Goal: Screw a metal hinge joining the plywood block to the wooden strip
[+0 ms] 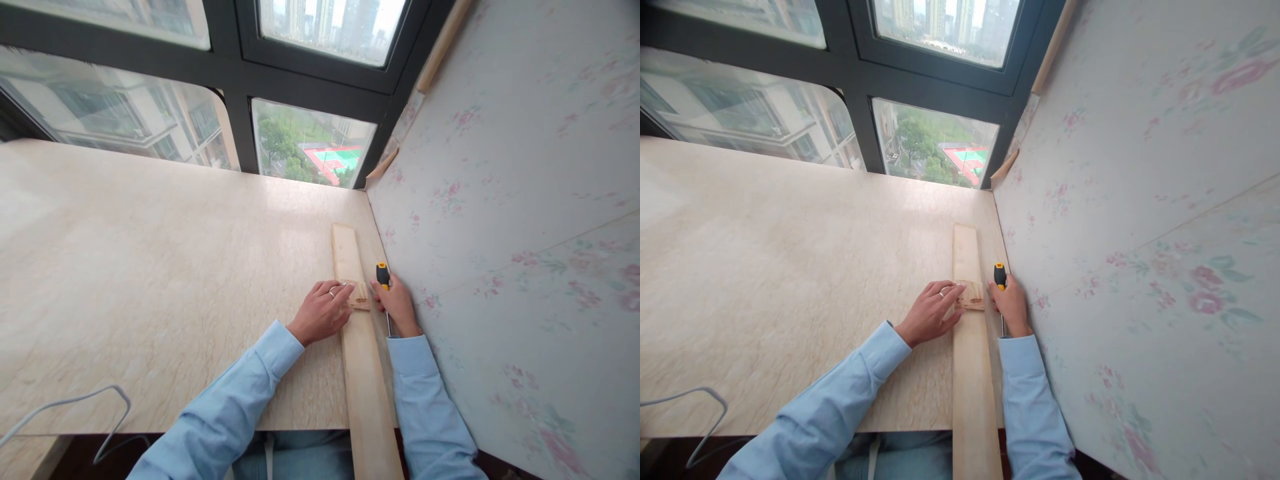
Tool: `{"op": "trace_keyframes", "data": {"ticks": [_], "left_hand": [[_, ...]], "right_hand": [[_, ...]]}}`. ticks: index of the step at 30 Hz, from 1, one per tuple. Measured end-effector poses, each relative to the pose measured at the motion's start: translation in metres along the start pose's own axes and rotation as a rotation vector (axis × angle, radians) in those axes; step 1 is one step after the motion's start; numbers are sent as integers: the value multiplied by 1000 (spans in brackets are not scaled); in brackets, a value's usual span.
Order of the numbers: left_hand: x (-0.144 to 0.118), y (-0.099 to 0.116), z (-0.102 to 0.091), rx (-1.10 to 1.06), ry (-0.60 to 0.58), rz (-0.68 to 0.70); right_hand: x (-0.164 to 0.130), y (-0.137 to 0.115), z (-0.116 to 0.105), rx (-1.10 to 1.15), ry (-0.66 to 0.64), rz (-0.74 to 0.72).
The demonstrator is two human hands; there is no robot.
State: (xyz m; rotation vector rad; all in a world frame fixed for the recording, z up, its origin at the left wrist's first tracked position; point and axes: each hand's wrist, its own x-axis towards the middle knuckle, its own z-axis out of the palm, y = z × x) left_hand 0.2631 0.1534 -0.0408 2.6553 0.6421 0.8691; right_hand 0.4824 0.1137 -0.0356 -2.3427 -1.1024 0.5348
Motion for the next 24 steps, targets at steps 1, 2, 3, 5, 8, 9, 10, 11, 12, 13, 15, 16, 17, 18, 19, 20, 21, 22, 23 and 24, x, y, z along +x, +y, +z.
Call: {"op": "trace_keyframes", "data": {"ticks": [1, 2, 3, 5, 8, 9, 10, 11, 12, 13, 15, 16, 17, 18, 19, 20, 21, 22, 23, 24], "left_hand": [[0, 0, 0, 9, 3, 1], [-1, 1, 1, 16, 0, 7], [-1, 1, 1, 21, -7, 14], [0, 3, 2, 32, -22, 7], [2, 6, 3, 43, -26, -37], [3, 7, 3, 46, -24, -46], [3, 8, 3, 49, -22, -51], [3, 9, 4, 52, -19, -53], [3, 9, 4, 56, -15, -57], [3, 9, 5, 60, -9, -61], [1, 10, 6, 66, 3, -69], [1, 10, 6, 68, 9, -72], [0, 11, 6, 70, 14, -74], [-1, 11, 6, 70, 17, -74], [-1, 12, 6, 69, 18, -74], [-1, 12, 6, 68, 18, -74], [-2, 12, 7, 66, 16, -75], [-2, 12, 7, 64, 14, -75], [-3, 12, 7, 61, 14, -75], [-4, 12, 8, 57, 13, -73]], "right_hand": [[0, 0, 0, -4, -2, -1], [0, 0, 0, -10, -4, -2], [-1, -1, 0, -19, -4, -2], [-1, -1, -1, -46, 9, -5], [-1, -1, -1, -98, 64, -11], [-2, -1, -1, -115, 82, -14], [-2, -1, -1, -135, 98, -16], [-3, -1, -1, -160, 109, -20], [-4, -1, -1, -188, 115, -25], [-6, -1, 0, -219, 118, -32], [-8, -1, 1, -273, 119, -51], [-10, -1, 1, -291, 119, -62], [-11, -1, 1, -306, 118, -74], [-13, -1, 2, -321, 119, -83], [-15, -1, 2, -338, 121, -87], [-16, -1, 2, -358, 123, -88], [-19, -1, 2, -378, 125, -87], [-22, 0, 2, -397, 128, -88], [-25, 1, 1, -414, 130, -93], [-30, 2, 0, -428, 134, -100]]}}
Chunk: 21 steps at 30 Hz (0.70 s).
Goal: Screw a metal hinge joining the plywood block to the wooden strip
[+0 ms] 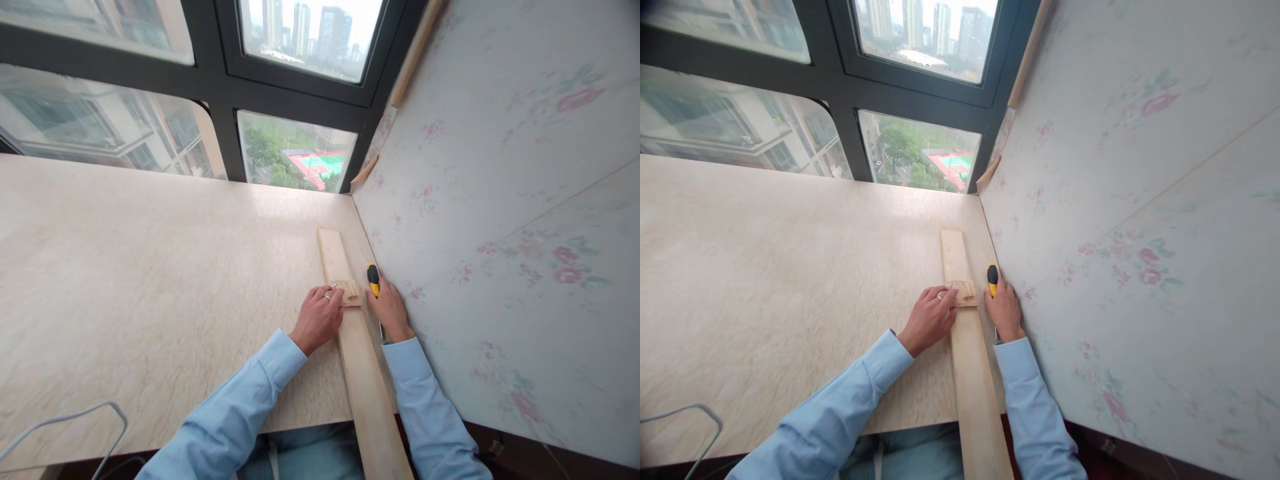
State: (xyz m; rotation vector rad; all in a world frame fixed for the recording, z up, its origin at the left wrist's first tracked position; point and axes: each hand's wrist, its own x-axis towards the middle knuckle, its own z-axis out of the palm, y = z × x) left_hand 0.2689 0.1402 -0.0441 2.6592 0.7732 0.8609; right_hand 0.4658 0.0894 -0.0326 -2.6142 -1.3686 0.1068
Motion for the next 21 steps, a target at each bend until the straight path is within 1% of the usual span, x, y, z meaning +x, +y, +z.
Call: {"op": "trace_keyframes", "data": {"ticks": [2, 4, 5, 7, 8, 10, 13, 16, 21], "left_hand": [[-3, -1, 1, -14, -3, 10], [-8, -3, 1, -37, -14, 23], [-10, -4, 1, -54, -22, 26], [-15, -6, 2, -103, -33, 12], [-18, -6, 2, -130, -34, -5], [-23, -7, 2, -178, -26, -41], [-32, -7, 4, -221, -13, -76], [-43, -8, 5, -250, -5, -114], [-66, -9, 2, -333, 10, -191]], "right_hand": [[-11, 3, -3, -22, 29, -15], [-25, 6, -7, -26, 94, -61], [-32, 7, -9, -4, 136, -105], [-45, 6, -12, 106, 188, -245], [-50, 4, -12, 181, 185, -326], [-56, -2, -10, 311, 138, -462], [-56, -16, -1, 369, 45, -576], [-49, -27, 10, 358, -8, -617], [-42, -28, 27, 365, -9, -567]]}}
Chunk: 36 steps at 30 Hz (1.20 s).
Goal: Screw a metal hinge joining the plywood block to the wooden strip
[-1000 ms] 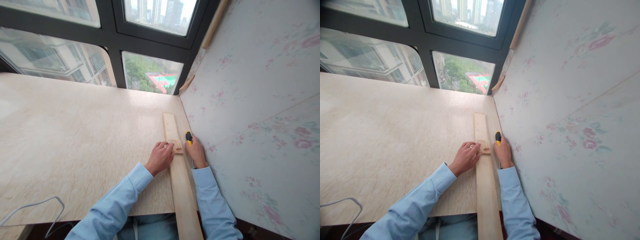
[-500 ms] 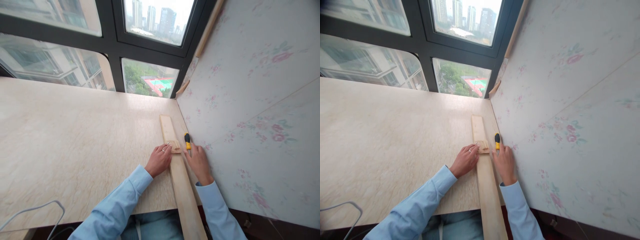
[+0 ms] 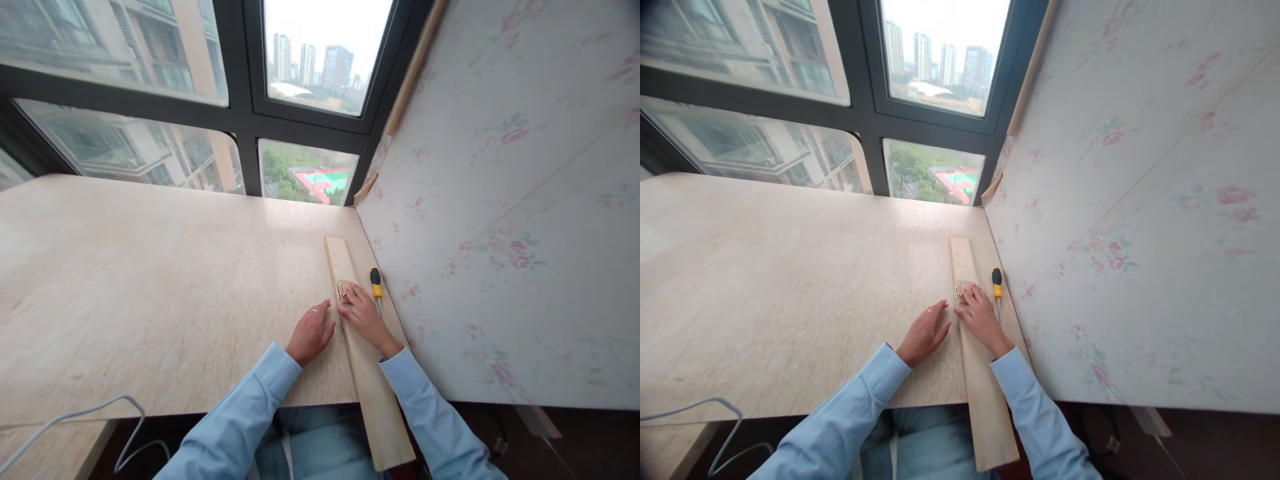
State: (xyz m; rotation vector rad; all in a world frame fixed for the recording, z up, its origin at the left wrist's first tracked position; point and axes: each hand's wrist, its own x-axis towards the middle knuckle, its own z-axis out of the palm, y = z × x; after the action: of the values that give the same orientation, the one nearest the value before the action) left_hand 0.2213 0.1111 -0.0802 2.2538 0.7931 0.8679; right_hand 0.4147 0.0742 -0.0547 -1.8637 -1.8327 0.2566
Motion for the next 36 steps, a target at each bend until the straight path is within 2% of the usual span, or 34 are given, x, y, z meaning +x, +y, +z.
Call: {"op": "trace_keyframes", "data": {"ticks": [4, 7, 11, 15, 17, 20, 26, 36], "left_hand": [[-14, 9, 0, -166, 51, -123], [-15, 24, 10, -462, 109, -290], [-1, 48, 23, -940, 150, -602], [18, 63, 20, -1134, 204, -815], [22, 65, 16, -1185, 237, -877], [25, 63, 9, -1247, 256, -877], [29, 59, 0, -1308, 175, -831], [34, 69, 3, -1363, 231, -805]], "right_hand": [[-7, 1, 6, -10, 16, 59], [-10, -1, 7, 0, -6, 89], [-7, -9, 6, 26, 29, 107], [-5, -15, 5, 23, 65, 134], [-5, -16, 4, 30, 74, 145], [-6, -16, 2, 74, 114, 152], [-6, -12, -1, 153, 186, 163], [-5, -8, -8, 242, 187, 186]]}}
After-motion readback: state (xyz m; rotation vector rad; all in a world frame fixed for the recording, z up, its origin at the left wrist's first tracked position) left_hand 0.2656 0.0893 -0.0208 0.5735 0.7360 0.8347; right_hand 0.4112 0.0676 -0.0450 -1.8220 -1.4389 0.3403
